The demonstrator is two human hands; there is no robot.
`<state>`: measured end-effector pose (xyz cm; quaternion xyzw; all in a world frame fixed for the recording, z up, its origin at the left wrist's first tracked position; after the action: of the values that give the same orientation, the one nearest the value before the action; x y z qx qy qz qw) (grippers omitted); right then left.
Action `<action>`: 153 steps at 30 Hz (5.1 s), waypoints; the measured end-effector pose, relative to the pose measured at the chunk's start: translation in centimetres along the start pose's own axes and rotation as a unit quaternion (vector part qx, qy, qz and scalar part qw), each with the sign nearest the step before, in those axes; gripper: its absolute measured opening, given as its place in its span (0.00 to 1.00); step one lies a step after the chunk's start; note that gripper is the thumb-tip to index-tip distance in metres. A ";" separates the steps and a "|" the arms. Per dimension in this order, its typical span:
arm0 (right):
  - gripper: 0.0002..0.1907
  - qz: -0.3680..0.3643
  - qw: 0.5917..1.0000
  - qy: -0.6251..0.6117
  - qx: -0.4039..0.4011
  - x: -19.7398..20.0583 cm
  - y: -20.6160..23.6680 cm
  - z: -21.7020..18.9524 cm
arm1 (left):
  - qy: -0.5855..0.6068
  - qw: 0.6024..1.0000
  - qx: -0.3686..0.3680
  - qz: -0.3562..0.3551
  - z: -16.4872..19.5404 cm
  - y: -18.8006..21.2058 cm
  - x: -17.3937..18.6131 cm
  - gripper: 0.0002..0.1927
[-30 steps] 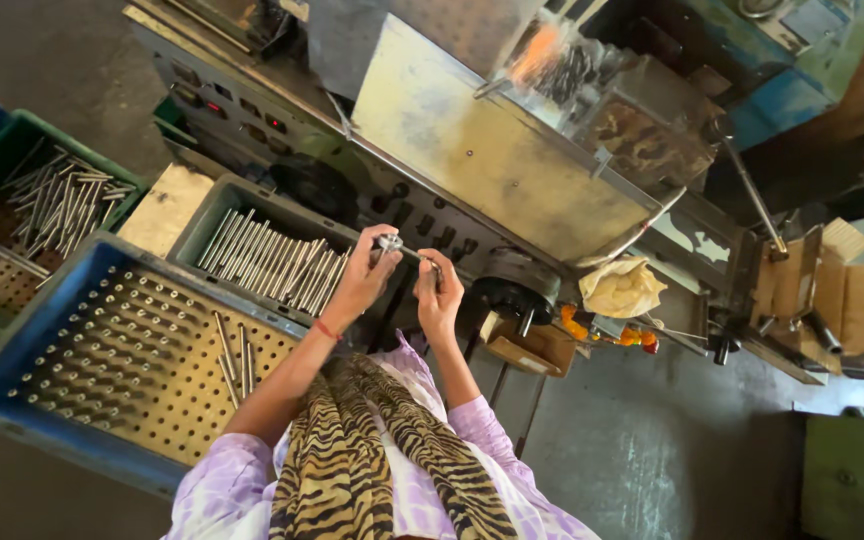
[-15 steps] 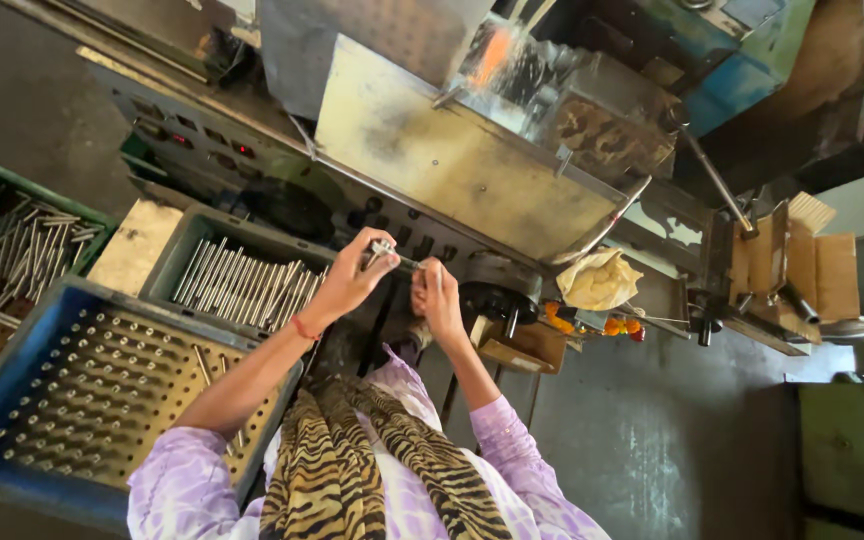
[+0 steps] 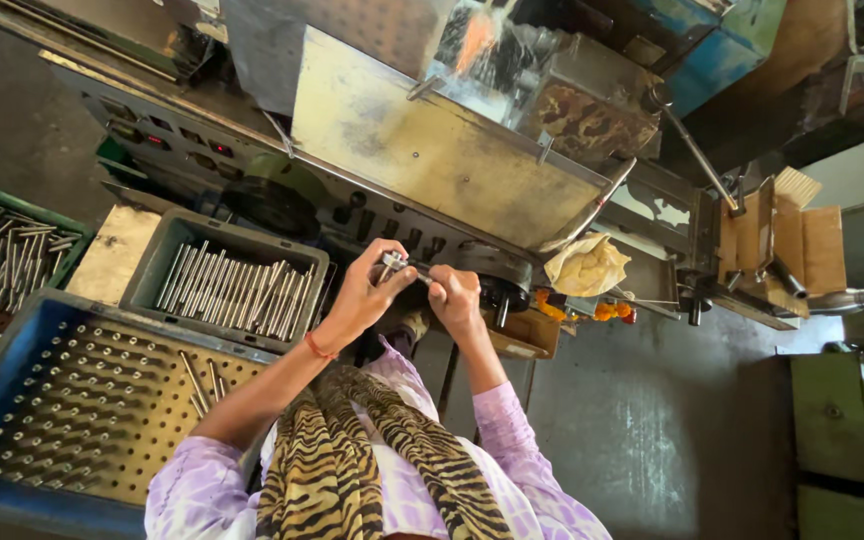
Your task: The person repeatedly picks up metal rods from a tray, inserts them into a grinding machine, and operates a lever to process each rod. After processing, the person removes the rod and places it back into the tray. The cycle continues with multiple rods throughout the clip.
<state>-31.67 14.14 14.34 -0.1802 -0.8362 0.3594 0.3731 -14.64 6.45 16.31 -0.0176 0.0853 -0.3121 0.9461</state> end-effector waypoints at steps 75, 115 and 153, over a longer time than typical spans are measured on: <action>0.32 0.069 0.660 0.512 -0.546 42.4 -2.8 51.2 | 0.253 0.917 0.223 0.213 -11.5 -66.3 -12.8 0.21; 0.29 0.105 0.682 0.560 -0.458 43.2 -3.3 52.8 | 0.141 0.861 0.051 0.486 -12.2 -65.7 -13.9 0.20; 0.13 0.546 0.504 -0.094 -0.663 21.4 18.5 33.8 | 0.314 0.928 -0.132 0.152 -3.3 -57.3 -13.5 0.11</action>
<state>-70.63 23.07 -4.34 -0.7611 -0.5957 -0.1525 -0.2062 -59.54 -31.59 20.09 -0.0301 0.4201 -0.1398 0.8961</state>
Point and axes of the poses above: each hand's wrist, its own y-axis away from the middle knuckle, its own x-axis out of the back of the hand, z = x × y, the point moved 2 cm from there along -y, towards the middle knuckle, and after that the axes turned 3 degrees about -y, right-handed, at the moved point
